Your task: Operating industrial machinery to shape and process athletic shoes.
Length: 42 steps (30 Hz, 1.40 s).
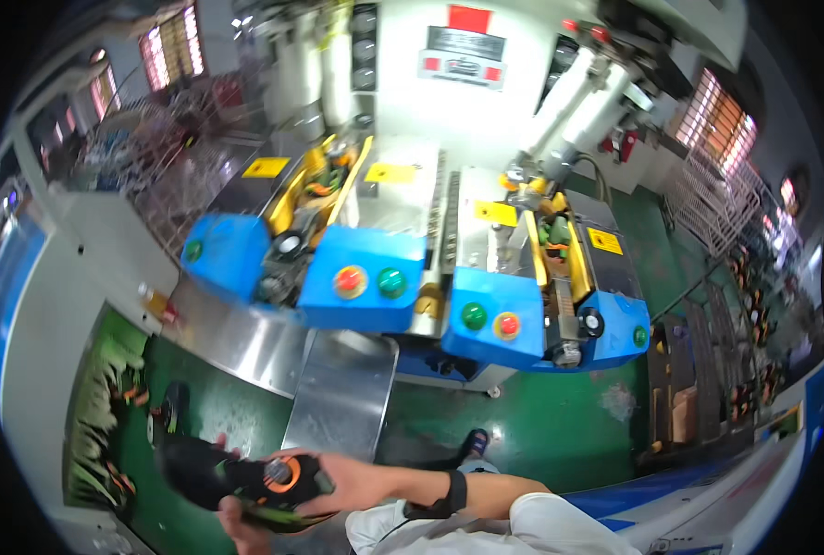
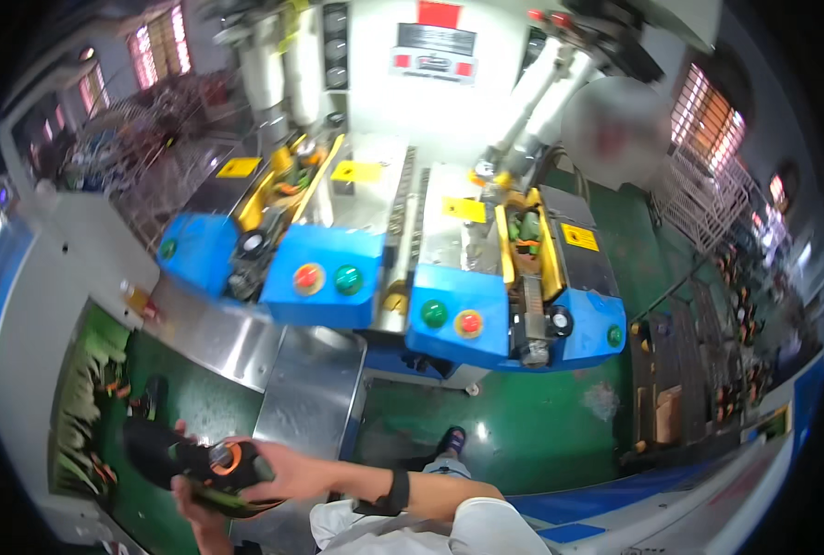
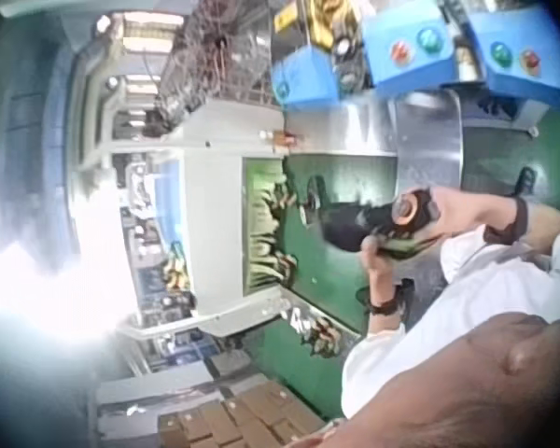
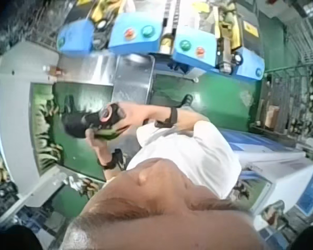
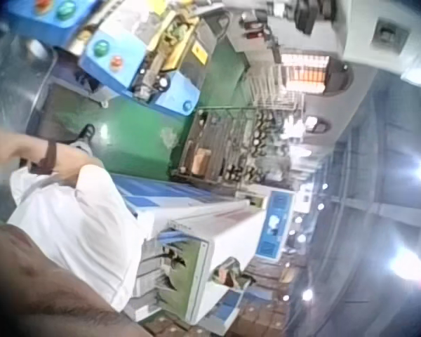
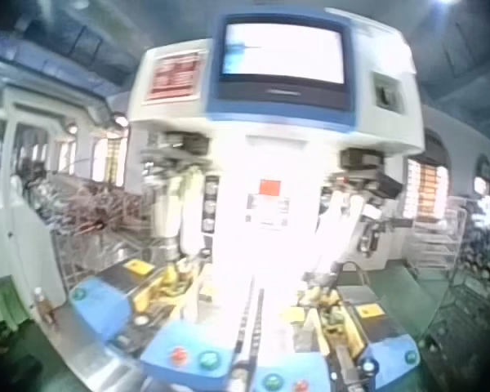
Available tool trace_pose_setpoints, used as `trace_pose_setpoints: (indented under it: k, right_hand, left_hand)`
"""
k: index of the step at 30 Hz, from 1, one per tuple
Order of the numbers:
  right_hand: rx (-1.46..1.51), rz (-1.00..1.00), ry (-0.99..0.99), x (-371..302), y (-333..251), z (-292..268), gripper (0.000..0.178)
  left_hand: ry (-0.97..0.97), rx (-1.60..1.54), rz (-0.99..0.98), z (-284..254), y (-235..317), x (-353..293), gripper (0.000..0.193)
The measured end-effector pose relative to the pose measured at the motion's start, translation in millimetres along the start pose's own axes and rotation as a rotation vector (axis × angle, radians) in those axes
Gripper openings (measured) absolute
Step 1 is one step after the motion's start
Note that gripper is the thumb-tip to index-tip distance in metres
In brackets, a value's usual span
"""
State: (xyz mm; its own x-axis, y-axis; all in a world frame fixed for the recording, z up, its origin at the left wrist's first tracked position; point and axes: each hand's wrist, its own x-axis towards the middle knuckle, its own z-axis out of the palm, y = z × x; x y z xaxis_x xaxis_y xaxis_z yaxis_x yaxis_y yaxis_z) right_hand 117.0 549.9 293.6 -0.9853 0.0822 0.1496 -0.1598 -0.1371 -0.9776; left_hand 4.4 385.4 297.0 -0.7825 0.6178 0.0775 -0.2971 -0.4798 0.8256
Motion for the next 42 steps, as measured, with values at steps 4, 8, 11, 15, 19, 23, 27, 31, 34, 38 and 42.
trace_pose_setpoints:
  k: [4,8,11,15,19,23,27,31,34,38,42]
  right_hand:
    - [0.548,0.245,0.322,-131.5,-18.5,-105.4,0.063]
    - [0.348,-0.016,0.894,-296.9,10.3,-199.9,0.051]
    - [0.660,-0.313,0.960,-359.9,-86.4,-240.1,0.052]
    - [0.446,-0.389,1.475,-448.8,-95.2,-268.1,0.057]
    - [0.485,-0.371,1.523,-472.6,-85.2,-308.5,0.058]
    - [0.465,-0.361,1.635,-513.2,-92.0,-316.8,0.059]
    - [0.365,-0.434,1.635,-495.1,-106.9,-354.0,0.060]
    - [0.331,-0.289,1.615,-480.9,-123.9,-344.6,0.060]
    - [0.298,-0.204,1.565,-449.4,-133.9,-345.8,0.061]
    - [0.560,-0.027,1.216,-382.6,-159.7,-411.2,0.042]
    - [0.398,0.564,0.920,-287.0,-176.5,-558.1,0.034]
  left_hand:
    - [-0.244,0.244,-0.236,111.2,-92.4,-9.2,0.073]
    - [-0.432,0.263,-0.241,233.6,-176.3,-3.4,0.071]
    - [-0.694,0.258,-0.322,335.1,-207.1,38.3,0.085]
    - [-0.693,0.685,-0.439,468.0,-319.8,124.2,0.088]
    - [-0.540,1.058,-0.293,567.6,-458.3,218.1,0.061]
    - [-0.587,1.097,-0.124,589.6,-523.0,233.1,0.060]
    - [-0.631,1.466,-0.283,619.4,-509.6,249.2,0.066]
    - [-0.805,0.689,-0.576,611.3,-413.9,252.5,0.036]
    - [-0.740,0.621,-0.334,536.0,-319.2,194.4,0.059]
    - [-0.494,0.103,-0.722,416.0,-215.9,117.4,0.082]
    - [-0.180,0.018,-0.430,308.3,-156.6,19.8,0.093]
